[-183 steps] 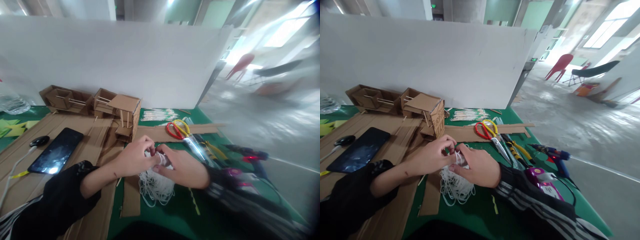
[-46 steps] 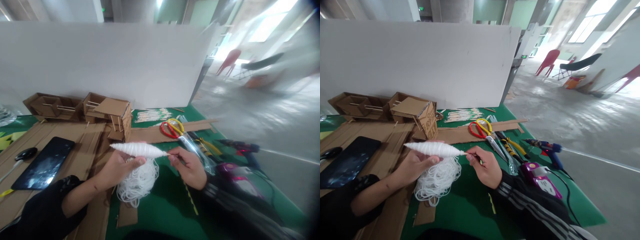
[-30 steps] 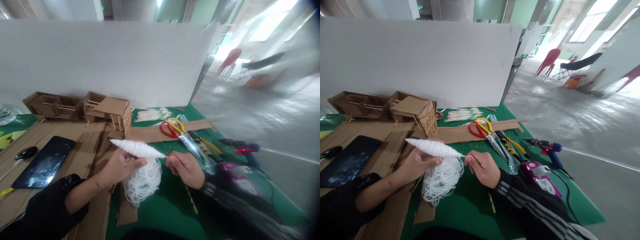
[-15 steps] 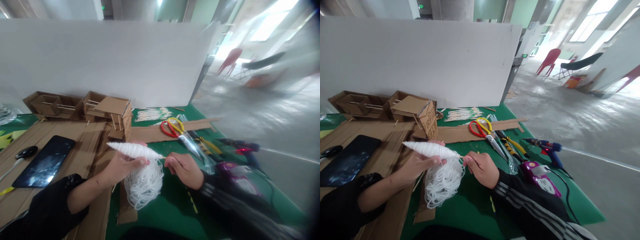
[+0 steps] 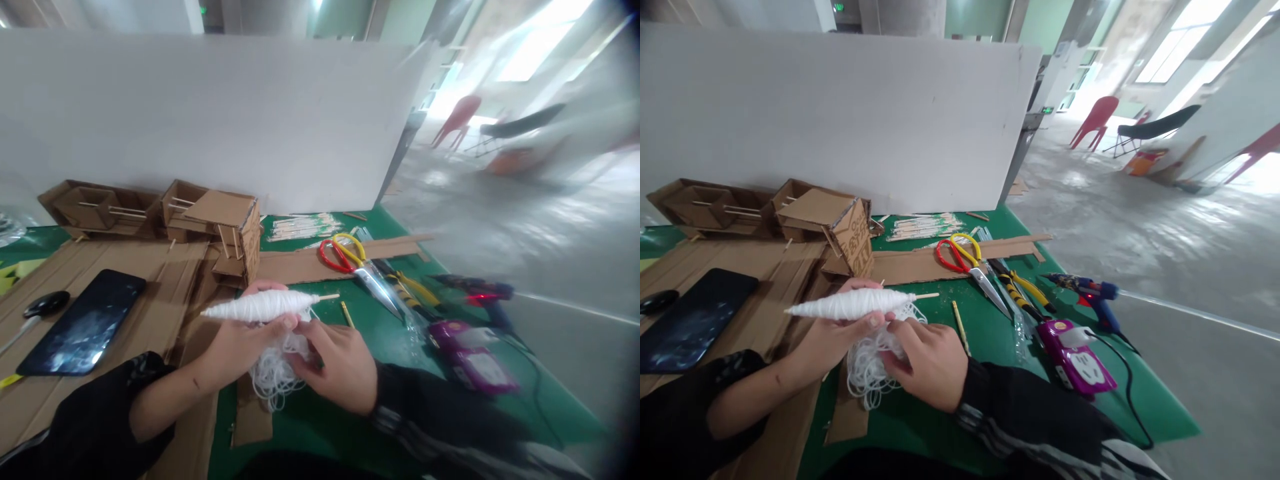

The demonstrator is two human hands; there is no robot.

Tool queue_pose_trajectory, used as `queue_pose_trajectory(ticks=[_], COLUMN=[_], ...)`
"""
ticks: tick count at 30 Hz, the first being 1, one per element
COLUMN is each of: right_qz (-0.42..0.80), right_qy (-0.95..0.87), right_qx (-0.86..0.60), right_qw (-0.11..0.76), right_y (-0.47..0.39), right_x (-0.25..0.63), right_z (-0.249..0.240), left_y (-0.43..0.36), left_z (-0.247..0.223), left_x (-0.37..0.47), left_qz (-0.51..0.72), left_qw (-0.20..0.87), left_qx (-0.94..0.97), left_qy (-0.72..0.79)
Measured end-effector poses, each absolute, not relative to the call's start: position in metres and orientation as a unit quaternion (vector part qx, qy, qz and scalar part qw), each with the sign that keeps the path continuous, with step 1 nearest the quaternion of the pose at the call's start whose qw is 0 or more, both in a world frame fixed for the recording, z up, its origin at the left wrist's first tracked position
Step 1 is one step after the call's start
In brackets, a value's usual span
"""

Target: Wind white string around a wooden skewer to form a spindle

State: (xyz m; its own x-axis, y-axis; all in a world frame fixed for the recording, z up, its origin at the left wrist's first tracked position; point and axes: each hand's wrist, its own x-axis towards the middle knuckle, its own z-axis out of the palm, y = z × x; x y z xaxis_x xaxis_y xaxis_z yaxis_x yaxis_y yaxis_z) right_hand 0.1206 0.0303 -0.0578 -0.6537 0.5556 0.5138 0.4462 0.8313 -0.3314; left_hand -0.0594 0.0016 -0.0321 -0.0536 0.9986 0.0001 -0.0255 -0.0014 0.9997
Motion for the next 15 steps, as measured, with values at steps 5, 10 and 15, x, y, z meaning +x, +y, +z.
queue_pose_trajectory(ticks=[5,10,15], right_qz=[0.152,0.215,0.266], right_qy=[-0.912,-0.915,-0.901], right_qx=[-0.307,-0.316,-0.329], right_qw=[0.227,0.127,0.098], right_y=[0.039,0.048,0.047], right_x=[0.134,0.156,0.167], right_z=[-0.06,-0.051,-0.043], left_y=[0.003,0.0,-0.009], left_z=[-0.043,-0.055,-0.054], left_x=[-0.058,-0.057,-0.054], left_qz=[0.517,0.511,0.488], left_qw=[0.499,0.495,0.522], left_qx=[0.469,0.48,0.499], left_qy=[0.513,0.513,0.49])
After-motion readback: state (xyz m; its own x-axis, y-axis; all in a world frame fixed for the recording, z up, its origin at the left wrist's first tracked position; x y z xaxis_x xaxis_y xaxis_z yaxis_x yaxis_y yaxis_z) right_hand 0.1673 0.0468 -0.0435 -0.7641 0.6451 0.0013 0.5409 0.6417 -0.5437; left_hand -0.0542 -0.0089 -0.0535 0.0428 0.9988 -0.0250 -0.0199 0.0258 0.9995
